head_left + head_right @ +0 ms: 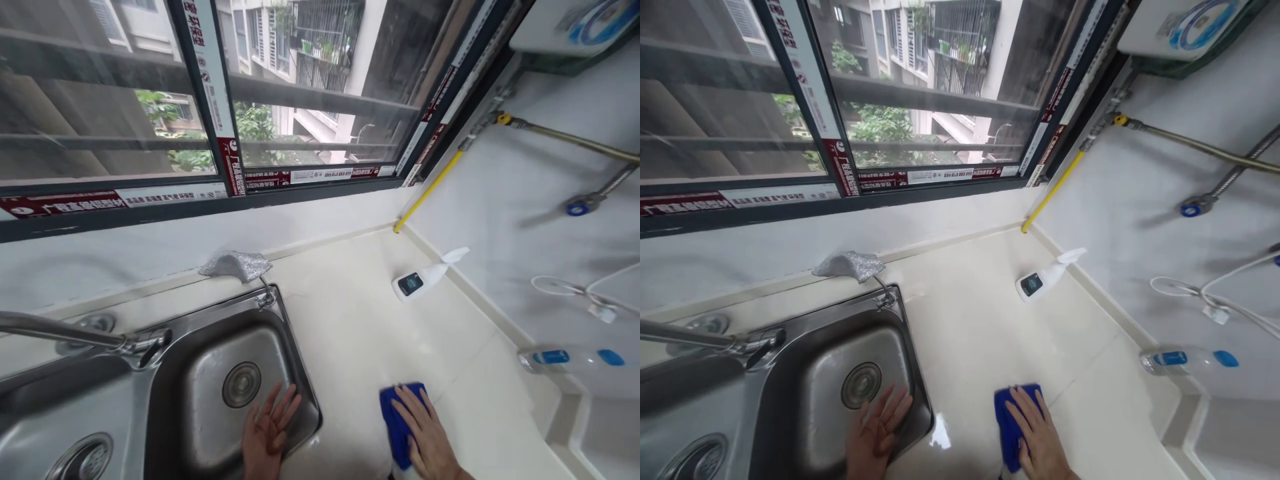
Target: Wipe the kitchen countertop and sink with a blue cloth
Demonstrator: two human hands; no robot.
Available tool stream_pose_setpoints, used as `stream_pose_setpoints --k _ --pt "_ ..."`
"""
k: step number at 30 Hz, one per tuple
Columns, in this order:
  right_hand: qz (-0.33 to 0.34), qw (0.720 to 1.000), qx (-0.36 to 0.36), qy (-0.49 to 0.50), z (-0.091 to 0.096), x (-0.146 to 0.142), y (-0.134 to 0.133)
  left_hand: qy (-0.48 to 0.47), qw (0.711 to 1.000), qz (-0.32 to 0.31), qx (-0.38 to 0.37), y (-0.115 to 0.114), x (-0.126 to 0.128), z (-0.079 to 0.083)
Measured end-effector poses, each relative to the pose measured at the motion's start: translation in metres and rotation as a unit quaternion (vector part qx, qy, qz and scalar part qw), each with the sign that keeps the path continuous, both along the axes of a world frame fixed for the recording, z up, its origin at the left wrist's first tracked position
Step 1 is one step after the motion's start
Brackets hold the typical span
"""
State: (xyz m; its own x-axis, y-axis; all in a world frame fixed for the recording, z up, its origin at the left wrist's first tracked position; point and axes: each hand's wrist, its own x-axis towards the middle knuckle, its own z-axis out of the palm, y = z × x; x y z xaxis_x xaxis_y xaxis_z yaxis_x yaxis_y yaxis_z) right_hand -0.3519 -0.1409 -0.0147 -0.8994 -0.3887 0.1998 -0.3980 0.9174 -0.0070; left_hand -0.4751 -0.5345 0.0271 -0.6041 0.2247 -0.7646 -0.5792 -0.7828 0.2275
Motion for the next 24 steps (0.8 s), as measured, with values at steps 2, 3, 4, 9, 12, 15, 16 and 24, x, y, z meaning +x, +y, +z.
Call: stream_pose_setpoints --k 2,3,4,9,12,15,16,24 --pt "-0.035 0.999 -0.005 0.002 -0.003 -0.027 -0.007 0.000 1.000 -0.008 -0.001 0.000 0.000 -0.002" --pt "-0.058 0.998 -0.009 0.011 -0.005 -0.043 -0.011 0.003 1.000 -0.011 -0.002 0.000 0.001 -0.003" --pt "-0.081 0.996 -0.014 0.024 -0.007 -0.060 -0.017 0.008 1.000 -0.013 -0.004 0.000 0.002 -0.003" --pt "-0.172 0.982 -0.033 0.076 -0.013 -0.143 -0.049 0.042 0.999 -0.008 -0.019 0.001 0.006 -0.005" --pt "-0.214 0.973 -0.036 0.078 -0.013 -0.173 -0.067 0.054 0.998 -0.011 -0.019 0.000 0.006 -0.005" --pt "-0.239 0.968 -0.037 0.069 -0.010 -0.184 -0.080 0.063 0.997 -0.024 -0.030 0.000 0.006 -0.007" --pt "-0.245 0.967 -0.037 0.063 -0.010 -0.183 -0.082 0.075 0.996 -0.031 -0.043 -0.001 0.006 -0.009" --pt "-0.149 0.986 -0.043 0.054 -0.016 -0.097 -0.079 0.103 0.986 -0.088 -0.098 -0.015 -0.011 -0.029"
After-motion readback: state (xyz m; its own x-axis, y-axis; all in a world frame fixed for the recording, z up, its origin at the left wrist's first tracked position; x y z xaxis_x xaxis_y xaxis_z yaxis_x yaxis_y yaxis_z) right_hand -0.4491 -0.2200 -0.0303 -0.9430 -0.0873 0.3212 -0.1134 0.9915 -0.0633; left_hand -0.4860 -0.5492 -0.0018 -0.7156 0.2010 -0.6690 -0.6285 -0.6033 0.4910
